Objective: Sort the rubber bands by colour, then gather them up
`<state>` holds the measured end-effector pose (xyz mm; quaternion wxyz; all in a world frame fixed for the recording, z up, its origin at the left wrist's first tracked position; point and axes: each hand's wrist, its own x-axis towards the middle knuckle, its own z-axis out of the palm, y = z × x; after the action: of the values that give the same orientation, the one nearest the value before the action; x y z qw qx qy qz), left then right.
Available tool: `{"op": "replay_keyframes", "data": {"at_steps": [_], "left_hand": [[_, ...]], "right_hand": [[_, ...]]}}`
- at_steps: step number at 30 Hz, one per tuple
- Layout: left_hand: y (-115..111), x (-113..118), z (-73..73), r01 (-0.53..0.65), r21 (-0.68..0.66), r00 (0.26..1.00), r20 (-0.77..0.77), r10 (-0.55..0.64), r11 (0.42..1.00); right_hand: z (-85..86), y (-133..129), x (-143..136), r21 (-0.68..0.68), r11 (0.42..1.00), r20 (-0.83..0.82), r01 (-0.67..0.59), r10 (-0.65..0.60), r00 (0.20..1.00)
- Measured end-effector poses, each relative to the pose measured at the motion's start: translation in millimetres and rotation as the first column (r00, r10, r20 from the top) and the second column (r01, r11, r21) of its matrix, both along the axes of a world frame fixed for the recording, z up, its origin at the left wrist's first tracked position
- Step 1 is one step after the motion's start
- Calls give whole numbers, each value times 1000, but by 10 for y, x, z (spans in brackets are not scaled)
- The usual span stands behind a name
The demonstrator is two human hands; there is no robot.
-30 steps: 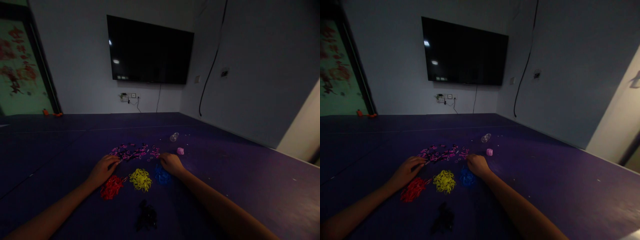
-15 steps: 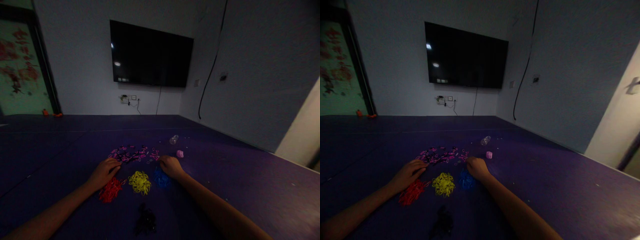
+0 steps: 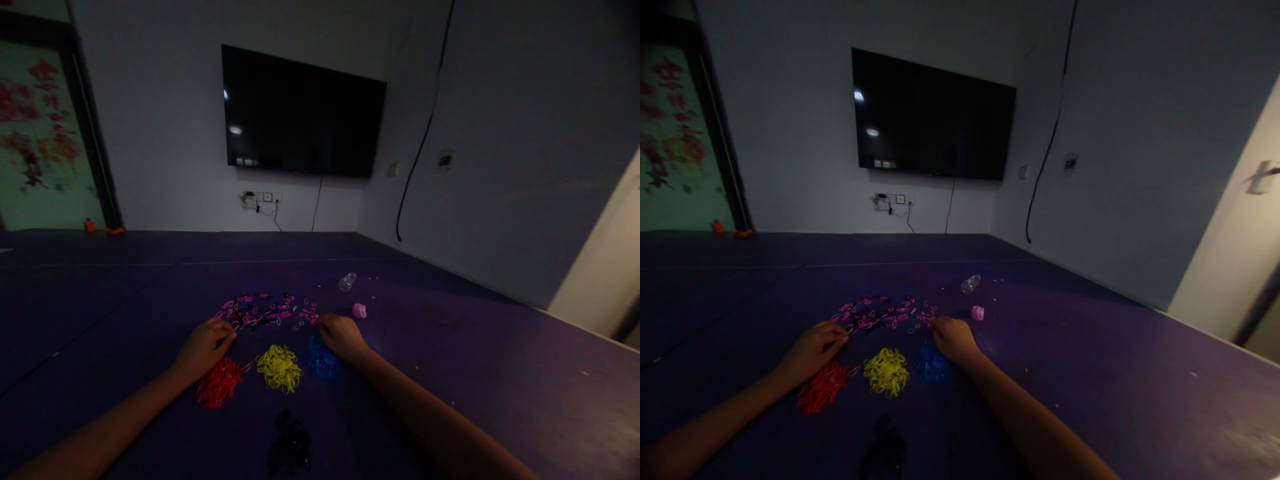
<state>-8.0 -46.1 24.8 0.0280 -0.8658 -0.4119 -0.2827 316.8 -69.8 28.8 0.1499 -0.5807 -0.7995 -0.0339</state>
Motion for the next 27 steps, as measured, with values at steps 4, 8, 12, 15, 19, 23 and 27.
{"op": "replay_keyframes", "data": {"at_steps": [4, 8, 12, 15, 19, 23, 27], "left_hand": [[1, 1, 2, -14, -16, 1000, 2, 14, 1000], [29, -16, -21, -34, -25, 999, 21, 35, 999], [51, -31, -39, -41, -22, 998, 52, 42, 999], [54, -41, -43, -46, -24, 995, 85, 48, 999], [84, -79, -67, -123, 2, 980, 160, 121, 992], [163, -133, -121, -211, 4, 965, 159, 207, 978], [208, -155, -165, -251, -8, 965, 72, 251, 968]], "right_hand": [[0, -1, 0, 2, 1000, -8, 0, 0, 1000], [-10, 4, 8, 10, 1000, -22, -15, 15, 1000], [-15, 10, 9, 15, 1000, -25, -6, 6, 1000], [-13, 11, 3, 10, 1000, -23, -3, 3, 1000], [-2, 6, -6, -1, 1000, -3, -6, 6, 1000], [8, -3, -12, 1, 1000, -1, 4, -4, 1000], [13, -7, -13, -5, 1000, -8, 5, -5, 1000]]}}
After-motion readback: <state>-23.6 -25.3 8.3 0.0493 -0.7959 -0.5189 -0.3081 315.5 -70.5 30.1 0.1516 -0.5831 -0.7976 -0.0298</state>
